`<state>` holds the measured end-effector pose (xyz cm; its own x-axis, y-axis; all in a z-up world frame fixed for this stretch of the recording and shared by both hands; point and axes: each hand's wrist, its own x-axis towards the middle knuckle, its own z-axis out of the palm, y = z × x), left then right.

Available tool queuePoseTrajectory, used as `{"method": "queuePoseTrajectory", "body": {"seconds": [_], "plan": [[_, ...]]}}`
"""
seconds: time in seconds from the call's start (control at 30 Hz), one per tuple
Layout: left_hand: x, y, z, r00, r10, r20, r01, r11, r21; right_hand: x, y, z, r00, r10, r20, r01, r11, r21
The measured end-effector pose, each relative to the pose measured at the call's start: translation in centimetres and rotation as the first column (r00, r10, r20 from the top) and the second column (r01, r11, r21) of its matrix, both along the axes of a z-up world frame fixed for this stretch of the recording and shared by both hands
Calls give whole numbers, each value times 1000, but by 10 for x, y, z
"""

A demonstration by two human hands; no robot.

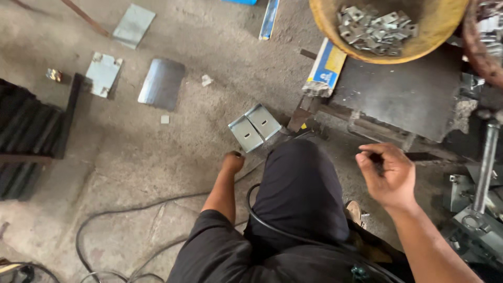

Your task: The person sits on the floor and welds small metal plates using a handheld welding torch. They pick up metal plates and small metal rings from bowls, place them on a work surface, and weld them together. The person also uses a hammer to tap the metal pieces and occasionally flips the plates to weld different sides.

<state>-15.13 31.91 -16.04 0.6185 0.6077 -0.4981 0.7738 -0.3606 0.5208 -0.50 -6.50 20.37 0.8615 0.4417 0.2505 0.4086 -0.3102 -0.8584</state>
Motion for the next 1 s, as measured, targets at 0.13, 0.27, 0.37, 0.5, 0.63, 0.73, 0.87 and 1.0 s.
{"method": "queuePoseTrajectory", "body": {"seconds": [0.13,0.27,0.37,0.5,0.63,0.73,0.87,1.0], "plan": [[17,-22,-32,960,-228,-164,241,968,64,-3,51,10,986,110,129,-98,991,-92],[36,-32,-48,841,-400,-365,437,899,21,-9,89,5,975,184,123,-174,981,-84],[55,-33,-52,690,-531,-492,571,817,-80,-15,111,-9,966,257,-12,-257,966,4],[56,-30,-55,626,-506,-593,512,841,-178,-14,122,-27,952,275,137,-269,961,-61],[59,-27,-61,605,-501,-619,553,824,-125,-13,126,-41,963,253,88,-247,966,-77],[62,-20,-62,641,-482,-597,560,826,-65,-13,130,-46,957,257,133,-250,966,-66],[52,-14,-60,759,-416,-501,524,847,92,-14,132,-45,961,248,123,-245,969,-38],[54,9,-40,935,-302,-188,352,864,361,-16,127,-41,982,187,-23,-185,981,64]]}}
